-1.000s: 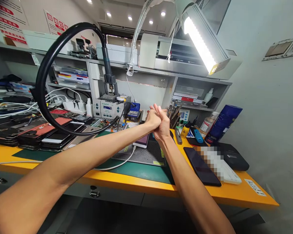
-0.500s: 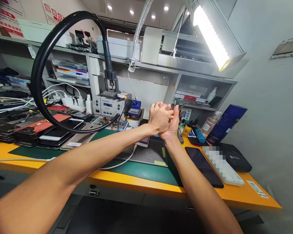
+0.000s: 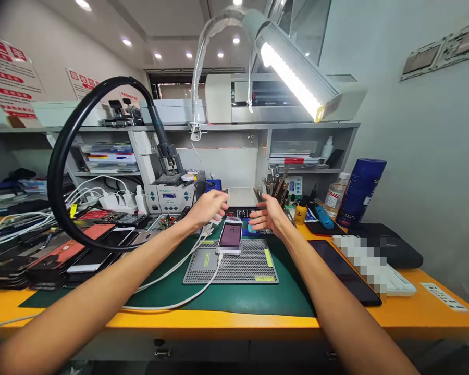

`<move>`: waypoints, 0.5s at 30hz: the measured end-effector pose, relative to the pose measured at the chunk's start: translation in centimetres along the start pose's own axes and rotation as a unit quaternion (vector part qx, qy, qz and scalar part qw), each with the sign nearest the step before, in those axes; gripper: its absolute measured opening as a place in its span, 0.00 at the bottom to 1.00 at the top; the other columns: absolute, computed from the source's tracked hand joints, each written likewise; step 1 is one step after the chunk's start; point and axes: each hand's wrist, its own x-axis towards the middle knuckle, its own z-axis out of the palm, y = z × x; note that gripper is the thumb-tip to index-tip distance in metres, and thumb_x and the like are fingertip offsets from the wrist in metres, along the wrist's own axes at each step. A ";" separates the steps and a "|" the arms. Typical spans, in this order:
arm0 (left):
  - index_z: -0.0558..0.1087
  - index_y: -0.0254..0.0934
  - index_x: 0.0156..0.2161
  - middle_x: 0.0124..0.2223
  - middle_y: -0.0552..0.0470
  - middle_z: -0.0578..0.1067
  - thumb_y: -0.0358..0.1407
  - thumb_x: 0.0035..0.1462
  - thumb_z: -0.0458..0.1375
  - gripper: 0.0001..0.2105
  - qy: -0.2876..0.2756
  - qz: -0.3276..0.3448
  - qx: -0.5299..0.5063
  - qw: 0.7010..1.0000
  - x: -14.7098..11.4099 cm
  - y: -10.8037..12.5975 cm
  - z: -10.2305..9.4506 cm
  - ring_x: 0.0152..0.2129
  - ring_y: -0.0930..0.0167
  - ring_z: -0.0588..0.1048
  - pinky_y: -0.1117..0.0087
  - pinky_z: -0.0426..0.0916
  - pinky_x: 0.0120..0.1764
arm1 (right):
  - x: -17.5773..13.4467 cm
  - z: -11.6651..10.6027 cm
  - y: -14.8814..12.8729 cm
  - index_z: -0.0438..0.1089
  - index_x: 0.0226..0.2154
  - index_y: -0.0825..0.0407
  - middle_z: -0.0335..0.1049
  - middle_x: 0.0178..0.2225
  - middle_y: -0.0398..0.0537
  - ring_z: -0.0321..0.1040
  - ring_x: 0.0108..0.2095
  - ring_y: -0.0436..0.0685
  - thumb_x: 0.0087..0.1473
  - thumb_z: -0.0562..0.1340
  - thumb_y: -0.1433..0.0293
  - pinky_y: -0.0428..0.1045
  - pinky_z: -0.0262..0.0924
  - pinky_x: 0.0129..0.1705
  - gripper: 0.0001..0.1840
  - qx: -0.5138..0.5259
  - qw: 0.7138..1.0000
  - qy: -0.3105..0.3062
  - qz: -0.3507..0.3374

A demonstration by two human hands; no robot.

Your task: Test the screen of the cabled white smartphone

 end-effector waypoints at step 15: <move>0.65 0.31 0.46 0.39 0.33 0.77 0.56 0.58 0.55 0.27 -0.102 -0.216 -0.134 0.962 -1.9 -4.4 -1.3 0.29 0.60 0.77 0.64 0.72 0.23 | -0.4 2.1 1.9 0.56 0.60 0.60 0.77 0.33 0.60 0.74 0.25 0.59 0.65 0.46 0.51 0.49 0.64 0.23 0.34 -0.163 0.984 -0.036 0.069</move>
